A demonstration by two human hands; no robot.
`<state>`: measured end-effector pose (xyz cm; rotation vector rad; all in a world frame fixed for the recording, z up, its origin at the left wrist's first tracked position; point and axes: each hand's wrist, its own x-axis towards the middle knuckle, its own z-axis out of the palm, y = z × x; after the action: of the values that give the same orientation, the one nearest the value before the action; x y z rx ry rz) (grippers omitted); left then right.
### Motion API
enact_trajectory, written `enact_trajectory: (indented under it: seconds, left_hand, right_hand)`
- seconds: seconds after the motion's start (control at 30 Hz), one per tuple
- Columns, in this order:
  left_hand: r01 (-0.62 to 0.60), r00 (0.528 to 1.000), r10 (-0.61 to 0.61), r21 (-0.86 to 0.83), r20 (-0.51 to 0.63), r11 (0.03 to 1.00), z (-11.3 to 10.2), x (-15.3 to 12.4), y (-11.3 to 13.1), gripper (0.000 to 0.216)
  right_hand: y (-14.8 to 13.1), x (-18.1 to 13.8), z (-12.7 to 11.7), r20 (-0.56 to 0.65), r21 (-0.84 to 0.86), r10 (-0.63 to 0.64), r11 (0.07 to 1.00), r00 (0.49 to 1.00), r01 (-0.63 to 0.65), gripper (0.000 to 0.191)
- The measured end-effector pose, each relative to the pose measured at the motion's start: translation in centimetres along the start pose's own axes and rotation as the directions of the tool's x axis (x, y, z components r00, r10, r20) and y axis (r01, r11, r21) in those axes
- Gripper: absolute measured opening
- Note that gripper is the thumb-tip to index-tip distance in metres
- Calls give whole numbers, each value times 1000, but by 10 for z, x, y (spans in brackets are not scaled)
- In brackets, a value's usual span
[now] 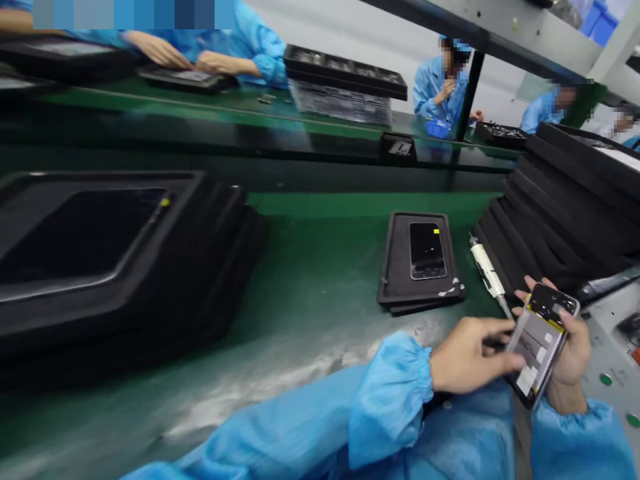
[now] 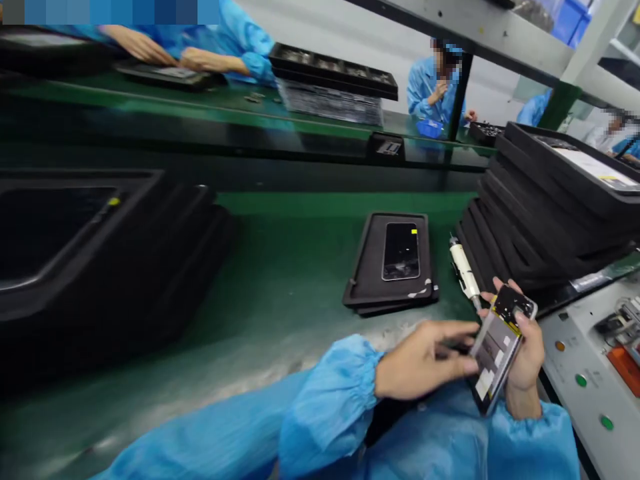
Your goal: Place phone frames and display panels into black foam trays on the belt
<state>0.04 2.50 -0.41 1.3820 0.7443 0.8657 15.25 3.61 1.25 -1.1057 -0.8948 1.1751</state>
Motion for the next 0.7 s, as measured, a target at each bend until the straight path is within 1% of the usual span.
enact_trajectory:
  seconds: [0.03, 0.07, 0.1, 0.13, 0.17, 0.2, 0.23, 0.27, 0.3, 0.33, 0.37, 0.4, 0.43, 0.47, 0.5, 0.53, 0.57, 0.6, 0.63, 0.67, 0.7]
  left_hand:
    - [40, 997, -43, -61, -56, 997, -1, 4, -3, 56]
    - [96, 992, -105, -141, -62, 985, 0, 8, -8, 59]
    - [164, 985, -170, -227, -4, 960, 0, 11, -14, 62]
    - [241, 970, -219, -305, 106, 921, 2, 13, -19, 65]
    - [317, 943, -250, -360, 221, 878, 3, 14, -23, 65]
    - [374, 915, -268, -391, 301, 841, 5, 13, -26, 64]
    - [406, 899, -279, -404, 337, 820, 8, 13, -27, 64]
    - [421, 892, -288, -406, 349, 811, 10, 12, -28, 64]
    - [424, 890, -294, -396, 349, 815, 12, 12, -27, 65]
    - [415, 894, -297, -372, 335, 831, 14, 12, -25, 64]
    - [384, 908, -292, -323, 300, 865, 17, 13, -23, 59]
    - [331, 929, -273, -233, 248, 914, 21, 15, -20, 50]
    - [260, 952, -239, -94, 190, 961, 25, 17, -17, 40]
    - [178, 973, -188, 78, 137, 981, 30, 20, -13, 31]
    - [97, 987, -126, 251, 100, 963, 36, 22, -10, 26]
    - [27, 993, -70, 390, 96, 920, 41, 23, -7, 25]
    - [-37, 991, -29, 474, 132, 880, 46, 23, -4, 25]
    - [-97, 983, 2, 505, 185, 858, 50, 22, -3, 25]
    - [-156, 971, 39, 500, 236, 852, 52, 20, -2, 27]
    - [-215, 957, 84, 484, 278, 848, 51, 17, -1, 31]
    - [-273, 944, 137, 476, 301, 836, 47, 14, -1, 38]
  right_hand:
    - [-3, 0, -5, 14, 97, 28, 995, 1000, -29, 64]
    - [-5, 0, -9, 22, 155, 38, 987, 999, -41, 63]
    - [-6, -1, -12, 16, 183, 39, 982, 999, -42, 63]
    - [-5, -2, -13, 8, 196, 38, 980, 999, -39, 62]
    - [-4, -2, -14, 0, 207, 33, 978, 999, -32, 62]
    - [-2, -2, -15, -6, 222, 27, 975, 1000, -25, 61]
    - [-1, -2, -16, -9, 235, 28, 972, 1000, -25, 61]
    - [0, -1, -19, -15, 233, 40, 972, 999, -36, 61]
    - [0, 1, -22, -45, 208, 55, 977, 997, -44, 62]
    - [0, 2, -26, -108, 154, 48, 988, 993, -31, 63]
    - [0, 2, -30, -187, 69, 8, 998, 982, 5, 65]
    - [0, 2, -34, -254, -43, -66, 997, 965, 57, 70]
    - [-1, 0, -36, -291, -176, -165, 977, 942, 117, 76]
    - [-1, -2, -38, -294, -319, -279, 930, 914, 181, 83]
    - [-1, -4, -40, -265, -459, -389, 856, 882, 239, 87]
    - [-2, -5, -42, -214, -579, -475, 765, 853, 281, 85]
    - [-6, -5, -46, -162, -674, -539, 672, 827, 306, 78]
    - [-12, -4, -53, -118, -744, -592, 584, 797, 324, 69]
    - [-22, -1, -64, -84, -797, -636, 505, 767, 332, 61]
    - [-36, 3, -79, -63, -838, -671, 438, 738, 326, 56]
    - [-54, 10, -98, -62, -877, -695, 380, 716, 293, 55]
